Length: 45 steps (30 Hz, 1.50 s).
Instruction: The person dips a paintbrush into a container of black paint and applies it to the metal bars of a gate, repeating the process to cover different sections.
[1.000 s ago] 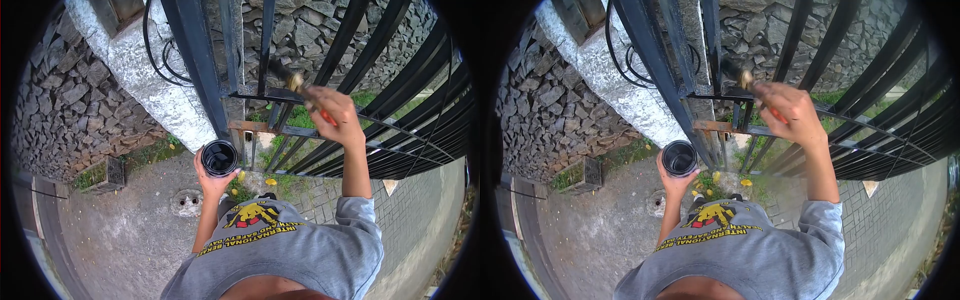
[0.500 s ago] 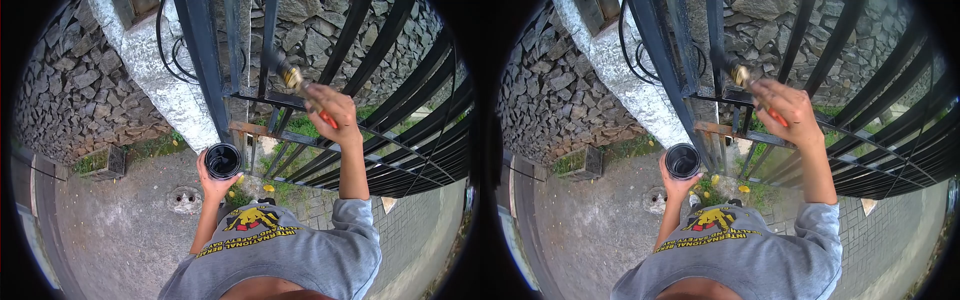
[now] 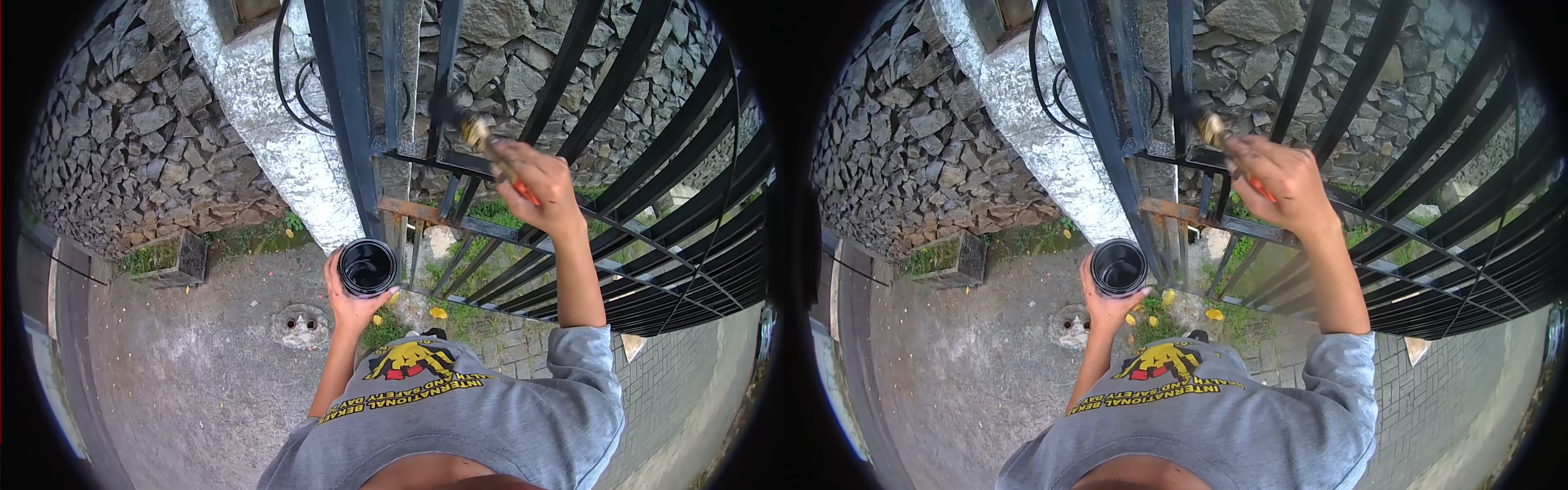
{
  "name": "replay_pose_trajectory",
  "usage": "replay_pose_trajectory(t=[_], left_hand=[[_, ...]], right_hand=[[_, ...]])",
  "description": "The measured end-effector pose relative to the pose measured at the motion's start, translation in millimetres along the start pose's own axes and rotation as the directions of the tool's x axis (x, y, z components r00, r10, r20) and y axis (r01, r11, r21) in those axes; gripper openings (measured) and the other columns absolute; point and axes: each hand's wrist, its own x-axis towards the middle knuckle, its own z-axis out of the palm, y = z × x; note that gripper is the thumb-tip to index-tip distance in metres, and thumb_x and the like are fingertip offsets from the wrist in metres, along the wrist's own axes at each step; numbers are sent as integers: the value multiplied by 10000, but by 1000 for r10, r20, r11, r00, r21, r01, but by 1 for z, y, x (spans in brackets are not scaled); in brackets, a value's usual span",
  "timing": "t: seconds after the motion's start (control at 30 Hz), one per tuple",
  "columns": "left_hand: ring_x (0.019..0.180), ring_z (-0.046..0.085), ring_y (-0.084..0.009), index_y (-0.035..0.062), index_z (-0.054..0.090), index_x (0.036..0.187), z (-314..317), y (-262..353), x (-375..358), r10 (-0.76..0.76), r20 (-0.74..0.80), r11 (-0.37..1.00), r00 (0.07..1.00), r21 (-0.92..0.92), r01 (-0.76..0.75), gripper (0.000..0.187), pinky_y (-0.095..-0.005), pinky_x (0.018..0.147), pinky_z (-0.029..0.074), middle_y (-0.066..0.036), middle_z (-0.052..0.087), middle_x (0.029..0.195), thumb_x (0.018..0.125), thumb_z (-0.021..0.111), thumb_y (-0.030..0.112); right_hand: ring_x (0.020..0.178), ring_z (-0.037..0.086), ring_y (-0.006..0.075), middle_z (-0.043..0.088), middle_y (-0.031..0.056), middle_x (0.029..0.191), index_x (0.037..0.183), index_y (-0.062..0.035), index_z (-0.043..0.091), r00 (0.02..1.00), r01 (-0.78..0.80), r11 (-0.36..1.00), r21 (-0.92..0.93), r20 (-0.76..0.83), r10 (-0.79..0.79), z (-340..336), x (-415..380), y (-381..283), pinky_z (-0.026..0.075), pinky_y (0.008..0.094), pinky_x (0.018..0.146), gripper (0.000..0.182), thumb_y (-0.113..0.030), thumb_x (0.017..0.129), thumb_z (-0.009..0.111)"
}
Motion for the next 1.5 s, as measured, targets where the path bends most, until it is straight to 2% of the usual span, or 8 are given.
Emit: replay_pose_trajectory(t=[0.07,0.2,0.33,0.5,0.63,0.77,1.37,1.5], left_hand=[[1345,481,-410,56,429,1474,-2,0,1,-4,3,1000,1000,-14,4,1155,-523,1143,421,-214,472,1427,529,1012,374],[1351,473,-410,54,429,1472,-15,4,-7,-10,9,1000,1000,-20,10,1152,-529,1147,412,-214,476,1422,528,1009,370],[1329,504,-399,-18,464,1442,-23,5,-20,-25,-3,999,1000,-28,25,1157,-511,1130,418,-220,502,1411,513,1024,383],[1317,513,-398,-25,467,1436,-28,5,-34,-37,-6,999,999,8,37,1151,-498,1122,426,-221,509,1402,516,1024,387],[1342,487,-410,20,448,1454,-30,3,-40,-45,6,999,999,-30,45,1152,-524,1139,409,-222,499,1413,522,1016,388],[1351,479,-418,41,441,1460,-35,4,-43,-75,-4,994,997,-76,75,1151,-537,1147,403,-224,495,1421,524,1012,391],[1294,518,-387,-14,479,1418,-38,-4,-42,-34,-36,999,999,-32,33,1114,-491,1119,422,-209,518,1386,520,1015,368],[1305,510,-390,-12,480,1417,-38,-1,-39,-26,-24,999,999,-45,25,1114,-493,1120,420,-206,518,1392,520,1012,379]], right_hand=[[926,750,300,762,99,1098,1147,-54,755,982,-44,999,-29,-186,38,4,0,-5,601,393,719,382,-80,766,774],[888,749,309,752,137,1124,1188,-54,736,906,-144,985,-98,386,171,-7,4,-16,603,400,711,421,-56,768,765],[814,715,304,737,103,999,1175,-65,752,971,-27,995,-96,-240,3,9,4,-15,582,409,687,390,-120,789,755],[885,750,320,758,143,1102,1110,-12,756,917,-190,973,-131,330,224,-3,4,-31,610,378,705,355,-57,758,769],[806,735,304,758,108,1034,1115,-60,771,955,-60,996,-71,-294,36,12,2,-20,604,392,680,316,-90,801,749],[801,727,321,756,123,1077,1122,-70,770,978,-36,993,-115,198,59,-3,-4,-26,598,389,680,335,-96,789,756],[787,713,336,739,142,1036,1156,-39,735,988,52,984,-172,-133,-76,-3,2,-20,577,402,650,402,-101,760,770],[836,731,344,734,192,996,1061,-16,748,972,-48,995,-84,226,66,-35,30,-30,592,387,687,302,-59,762,750]])
